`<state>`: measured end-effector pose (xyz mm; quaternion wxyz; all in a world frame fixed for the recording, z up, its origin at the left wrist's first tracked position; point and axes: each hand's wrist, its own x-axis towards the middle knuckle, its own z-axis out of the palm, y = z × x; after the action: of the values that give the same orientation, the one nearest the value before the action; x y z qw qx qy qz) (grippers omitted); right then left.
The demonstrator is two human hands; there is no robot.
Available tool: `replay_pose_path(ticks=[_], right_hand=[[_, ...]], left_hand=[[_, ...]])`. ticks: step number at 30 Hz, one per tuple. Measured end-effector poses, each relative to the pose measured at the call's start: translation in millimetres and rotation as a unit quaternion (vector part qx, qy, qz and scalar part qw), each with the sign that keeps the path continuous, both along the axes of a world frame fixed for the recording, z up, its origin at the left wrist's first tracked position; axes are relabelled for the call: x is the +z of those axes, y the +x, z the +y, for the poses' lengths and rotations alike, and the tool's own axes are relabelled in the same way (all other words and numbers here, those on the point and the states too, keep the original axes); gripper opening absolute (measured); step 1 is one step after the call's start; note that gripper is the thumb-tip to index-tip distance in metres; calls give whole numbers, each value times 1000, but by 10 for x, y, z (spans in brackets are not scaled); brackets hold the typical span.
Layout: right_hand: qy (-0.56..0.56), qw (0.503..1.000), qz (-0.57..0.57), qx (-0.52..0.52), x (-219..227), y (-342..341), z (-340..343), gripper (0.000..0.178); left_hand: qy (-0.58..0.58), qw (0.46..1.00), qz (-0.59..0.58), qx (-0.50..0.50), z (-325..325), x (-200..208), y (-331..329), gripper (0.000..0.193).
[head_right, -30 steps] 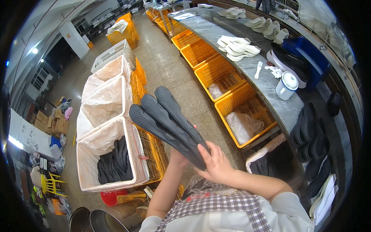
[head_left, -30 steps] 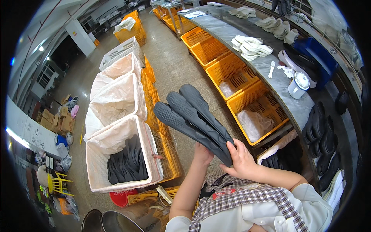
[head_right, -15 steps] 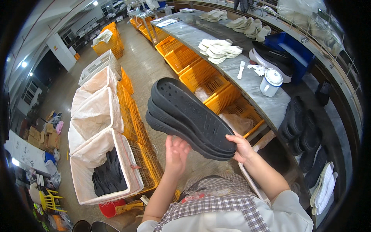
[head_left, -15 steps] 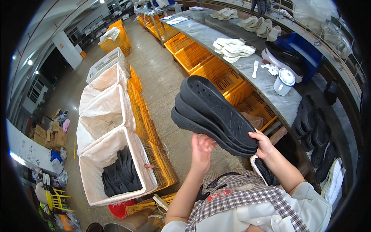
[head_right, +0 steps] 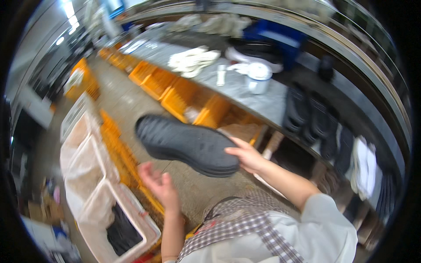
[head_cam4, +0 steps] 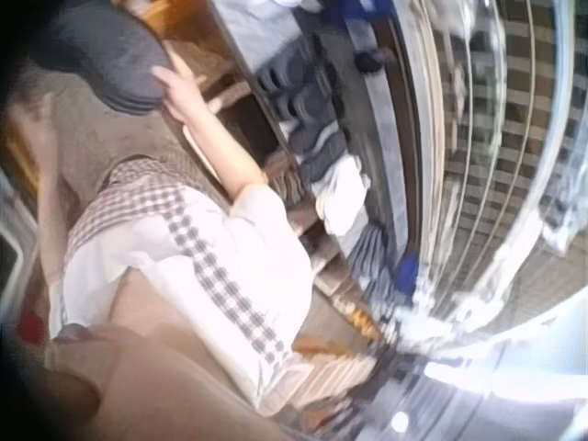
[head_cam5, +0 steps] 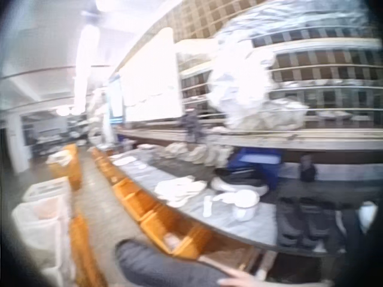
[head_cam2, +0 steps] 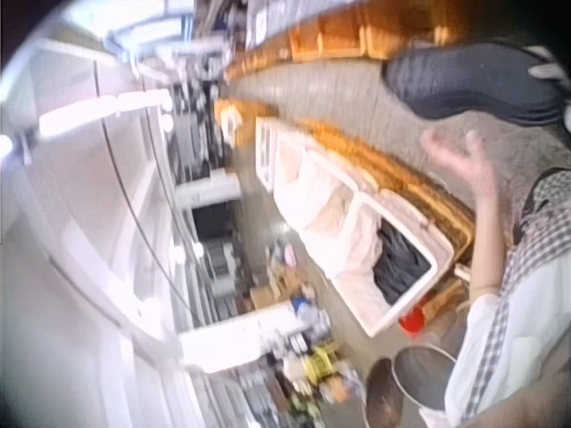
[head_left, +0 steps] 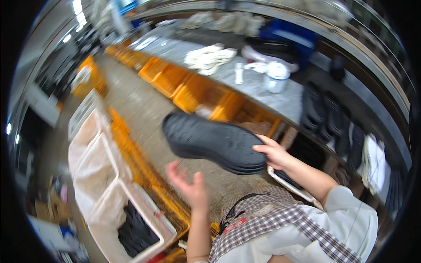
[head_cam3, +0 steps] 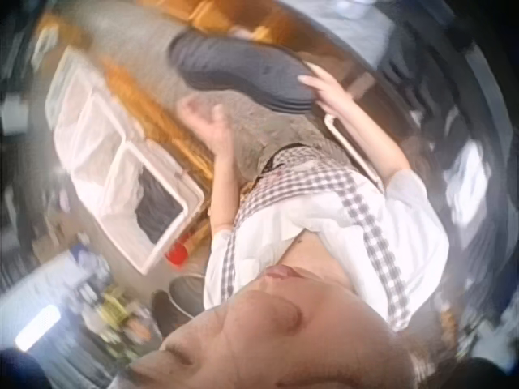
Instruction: The person picks up pairs of black and white slippers from a metal pot and a bin, inspects them, and places them on a table or into a bin. The person handles the slippers one pair at a time, turning them over to check the soles before stacking them.
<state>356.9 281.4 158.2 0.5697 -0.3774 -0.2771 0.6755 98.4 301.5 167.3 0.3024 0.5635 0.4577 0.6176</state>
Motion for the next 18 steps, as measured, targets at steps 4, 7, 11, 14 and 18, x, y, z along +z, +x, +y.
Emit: replay_pose_path(ticks=[4, 7, 11, 14, 18], right_hand=[[355, 685, -636, 9, 121, 8, 97, 53], [450, 598, -660, 73, 167, -90, 127, 52], [453, 607, -647, 95, 227, -73, 133, 49], [439, 614, -645, 121, 377, 112, 168, 52], [459, 644, -612, 28, 723, 992, 455, 65]], left_hand=[[197, 893, 404, 6, 193, 298, -15, 83], [113, 760, 612, -188, 358, 374, 164, 90], [-82, 769, 491, -401, 634, 332, 299, 80], [-82, 820, 394, -407, 685, 116, 355, 75], [-112, 917, 237, -300, 737, -213, 458, 73]])
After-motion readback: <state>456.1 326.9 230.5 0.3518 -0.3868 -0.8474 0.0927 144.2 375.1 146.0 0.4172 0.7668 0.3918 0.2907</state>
